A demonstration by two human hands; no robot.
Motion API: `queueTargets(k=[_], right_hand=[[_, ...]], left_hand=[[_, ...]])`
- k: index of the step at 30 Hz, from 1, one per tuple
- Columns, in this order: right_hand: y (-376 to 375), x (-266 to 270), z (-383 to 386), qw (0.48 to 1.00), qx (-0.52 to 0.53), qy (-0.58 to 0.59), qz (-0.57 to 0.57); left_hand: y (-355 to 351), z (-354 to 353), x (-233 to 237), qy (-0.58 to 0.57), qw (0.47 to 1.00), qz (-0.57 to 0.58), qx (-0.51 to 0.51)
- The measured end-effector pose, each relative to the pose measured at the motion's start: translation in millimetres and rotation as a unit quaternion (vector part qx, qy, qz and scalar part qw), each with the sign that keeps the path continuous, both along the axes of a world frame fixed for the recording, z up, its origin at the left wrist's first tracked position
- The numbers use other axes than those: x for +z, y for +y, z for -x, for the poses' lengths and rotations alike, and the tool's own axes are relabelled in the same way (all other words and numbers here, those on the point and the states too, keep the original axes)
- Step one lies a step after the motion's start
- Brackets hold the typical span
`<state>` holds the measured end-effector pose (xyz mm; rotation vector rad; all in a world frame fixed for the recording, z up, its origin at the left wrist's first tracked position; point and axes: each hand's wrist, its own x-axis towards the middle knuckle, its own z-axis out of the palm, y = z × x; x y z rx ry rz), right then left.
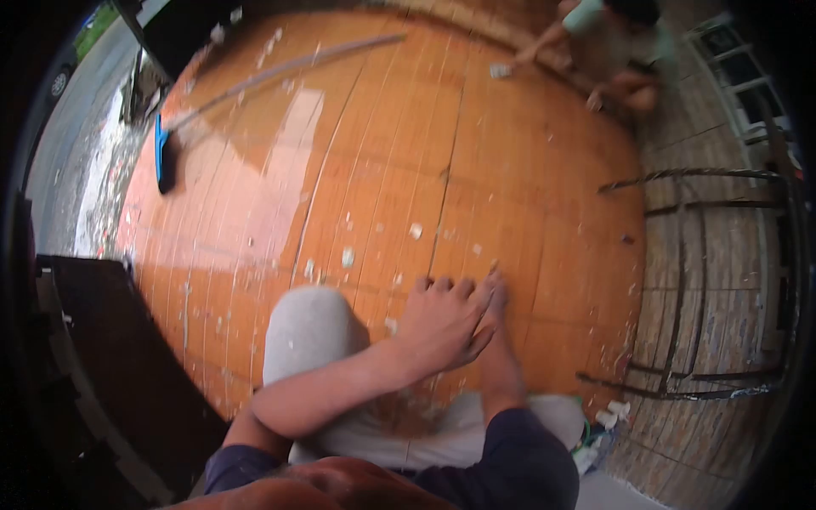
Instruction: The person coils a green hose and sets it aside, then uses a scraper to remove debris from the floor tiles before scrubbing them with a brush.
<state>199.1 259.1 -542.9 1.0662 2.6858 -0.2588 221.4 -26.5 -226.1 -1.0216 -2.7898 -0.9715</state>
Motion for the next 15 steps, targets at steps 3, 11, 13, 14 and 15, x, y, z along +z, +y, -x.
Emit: queueTargets(k=[3,11,13,14,15], right_hand=[[55,-25,-16,0.999,-0.036,-0.018,-0.029],[-190,-19,117,0.954,0.288,-0.066,0.058],[-273,-18,135,0.902,0.401,-0.084,0.139],[-309,-59,146,0.873,0.454,-0.069,0.164],[-313,-41,140,0.872,0.455,-0.068,0.166]], left_hand=[[-5,-10,2,-0.010,1.000,0.019,-0.008],[-25,-24,-6,-0.061,0.996,0.061,0.000],[-20,-25,-6,-0.047,0.996,0.073,0.006],[-19,-22,-4,-0.050,0.996,0.069,0.006],[-18,-21,-2,-0.052,0.996,0.066,0.008]])
